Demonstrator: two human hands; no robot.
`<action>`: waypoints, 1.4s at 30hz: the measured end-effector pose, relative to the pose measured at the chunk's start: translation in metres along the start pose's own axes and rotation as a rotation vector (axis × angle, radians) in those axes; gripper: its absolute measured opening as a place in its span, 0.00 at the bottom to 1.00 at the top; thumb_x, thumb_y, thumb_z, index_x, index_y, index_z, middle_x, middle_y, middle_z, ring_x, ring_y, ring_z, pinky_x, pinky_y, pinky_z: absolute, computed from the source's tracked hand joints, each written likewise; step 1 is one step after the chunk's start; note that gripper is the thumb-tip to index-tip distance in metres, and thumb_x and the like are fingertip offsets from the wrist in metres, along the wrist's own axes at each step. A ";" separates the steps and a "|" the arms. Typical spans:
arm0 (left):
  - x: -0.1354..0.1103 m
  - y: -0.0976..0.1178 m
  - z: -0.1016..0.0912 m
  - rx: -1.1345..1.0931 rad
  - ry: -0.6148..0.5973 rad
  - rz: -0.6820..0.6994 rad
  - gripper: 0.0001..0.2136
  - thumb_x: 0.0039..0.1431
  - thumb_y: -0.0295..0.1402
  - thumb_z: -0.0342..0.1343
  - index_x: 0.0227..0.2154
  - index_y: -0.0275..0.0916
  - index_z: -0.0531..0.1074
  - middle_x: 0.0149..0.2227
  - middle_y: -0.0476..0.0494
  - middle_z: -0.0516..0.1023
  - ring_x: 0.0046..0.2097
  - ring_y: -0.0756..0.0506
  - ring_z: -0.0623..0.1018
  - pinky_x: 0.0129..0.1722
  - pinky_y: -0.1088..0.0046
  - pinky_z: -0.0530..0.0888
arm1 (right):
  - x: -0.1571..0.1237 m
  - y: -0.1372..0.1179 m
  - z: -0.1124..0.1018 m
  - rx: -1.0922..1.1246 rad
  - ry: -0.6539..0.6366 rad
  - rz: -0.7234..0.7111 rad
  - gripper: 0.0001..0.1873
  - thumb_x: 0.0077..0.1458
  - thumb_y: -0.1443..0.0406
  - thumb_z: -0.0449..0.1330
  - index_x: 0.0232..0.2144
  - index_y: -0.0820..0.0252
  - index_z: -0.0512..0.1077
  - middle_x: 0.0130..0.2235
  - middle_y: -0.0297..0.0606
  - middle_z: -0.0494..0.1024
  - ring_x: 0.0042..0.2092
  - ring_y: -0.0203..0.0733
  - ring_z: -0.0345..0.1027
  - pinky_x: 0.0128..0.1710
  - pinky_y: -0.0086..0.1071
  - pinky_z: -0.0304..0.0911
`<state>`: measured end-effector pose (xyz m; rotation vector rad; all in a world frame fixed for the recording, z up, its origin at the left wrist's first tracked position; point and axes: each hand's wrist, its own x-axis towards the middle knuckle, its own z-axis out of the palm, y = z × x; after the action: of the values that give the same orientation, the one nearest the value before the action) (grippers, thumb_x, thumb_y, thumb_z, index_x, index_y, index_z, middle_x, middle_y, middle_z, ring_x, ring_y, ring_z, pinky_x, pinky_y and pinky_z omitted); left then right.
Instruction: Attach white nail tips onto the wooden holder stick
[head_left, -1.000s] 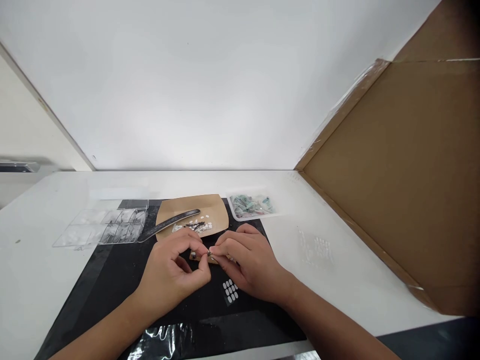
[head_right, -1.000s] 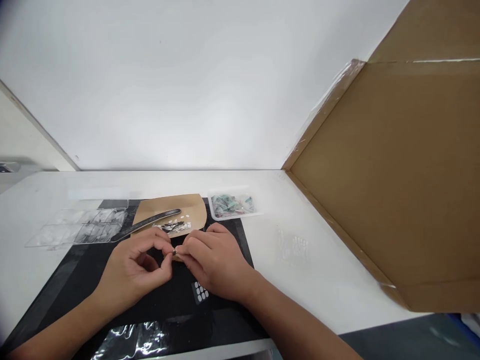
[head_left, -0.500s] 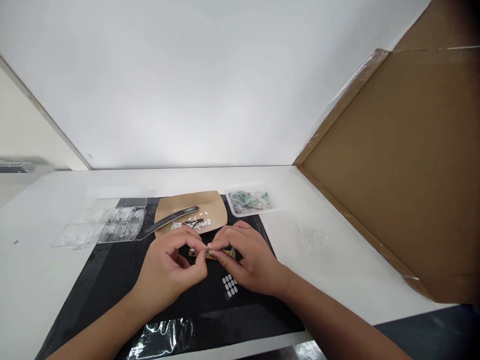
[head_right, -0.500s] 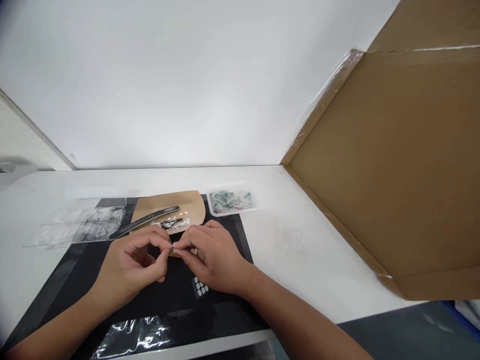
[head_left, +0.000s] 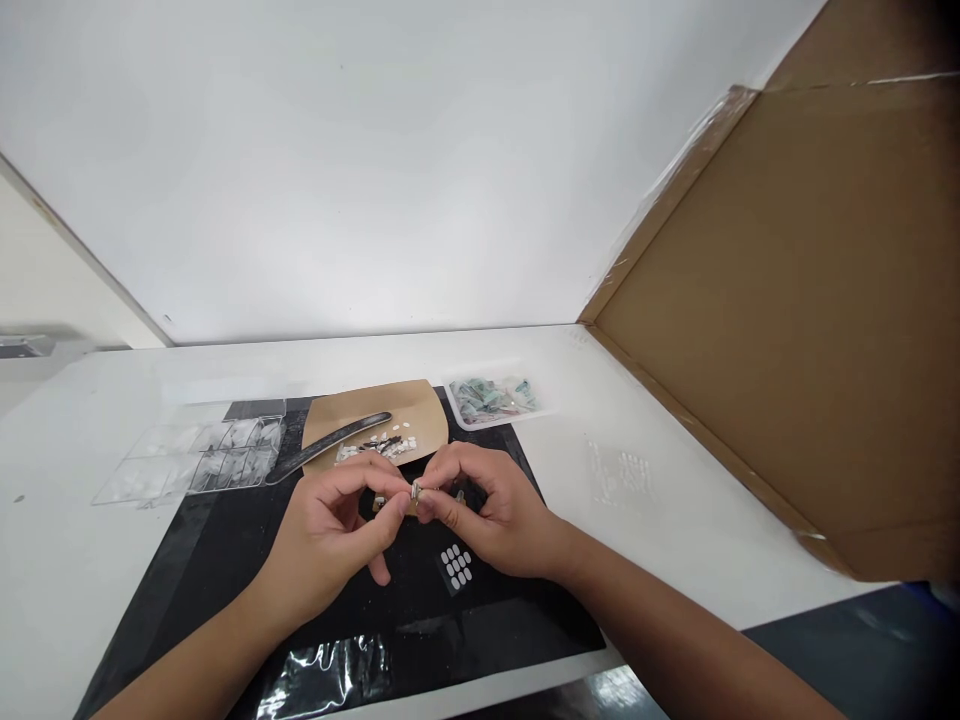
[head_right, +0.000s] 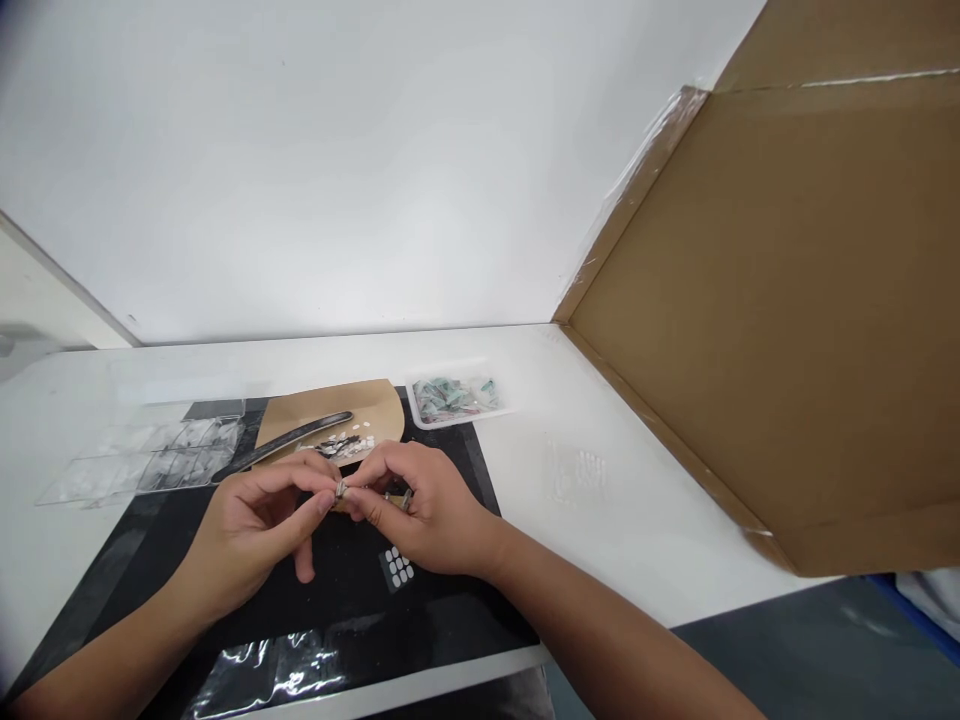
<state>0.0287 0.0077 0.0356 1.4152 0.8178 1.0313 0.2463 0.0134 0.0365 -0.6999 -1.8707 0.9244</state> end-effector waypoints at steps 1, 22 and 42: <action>0.001 -0.001 -0.001 -0.037 -0.025 -0.026 0.06 0.66 0.34 0.65 0.40 0.39 0.84 0.39 0.44 0.75 0.30 0.49 0.81 0.14 0.79 0.80 | 0.000 0.000 0.000 0.018 0.001 0.008 0.02 0.68 0.66 0.64 0.40 0.58 0.76 0.34 0.34 0.81 0.36 0.36 0.77 0.40 0.32 0.71; -0.003 -0.001 -0.006 0.004 -0.179 -0.085 0.07 0.65 0.35 0.66 0.39 0.36 0.77 0.45 0.43 0.70 0.32 0.52 0.77 0.19 0.77 0.84 | -0.003 0.007 -0.007 -0.630 0.062 -0.481 0.14 0.63 0.77 0.58 0.43 0.53 0.73 0.37 0.30 0.82 0.32 0.31 0.70 0.38 0.36 0.57; -0.002 -0.003 -0.001 0.521 0.026 0.558 0.11 0.56 0.19 0.64 0.39 0.39 0.77 0.41 0.41 0.75 0.39 0.47 0.80 0.20 0.85 0.76 | -0.002 -0.002 -0.004 -0.357 0.000 -0.328 0.08 0.64 0.70 0.66 0.45 0.54 0.74 0.37 0.34 0.83 0.36 0.36 0.77 0.38 0.34 0.65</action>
<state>0.0270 0.0068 0.0318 2.1587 0.7562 1.3104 0.2503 0.0116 0.0382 -0.5737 -2.0953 0.3857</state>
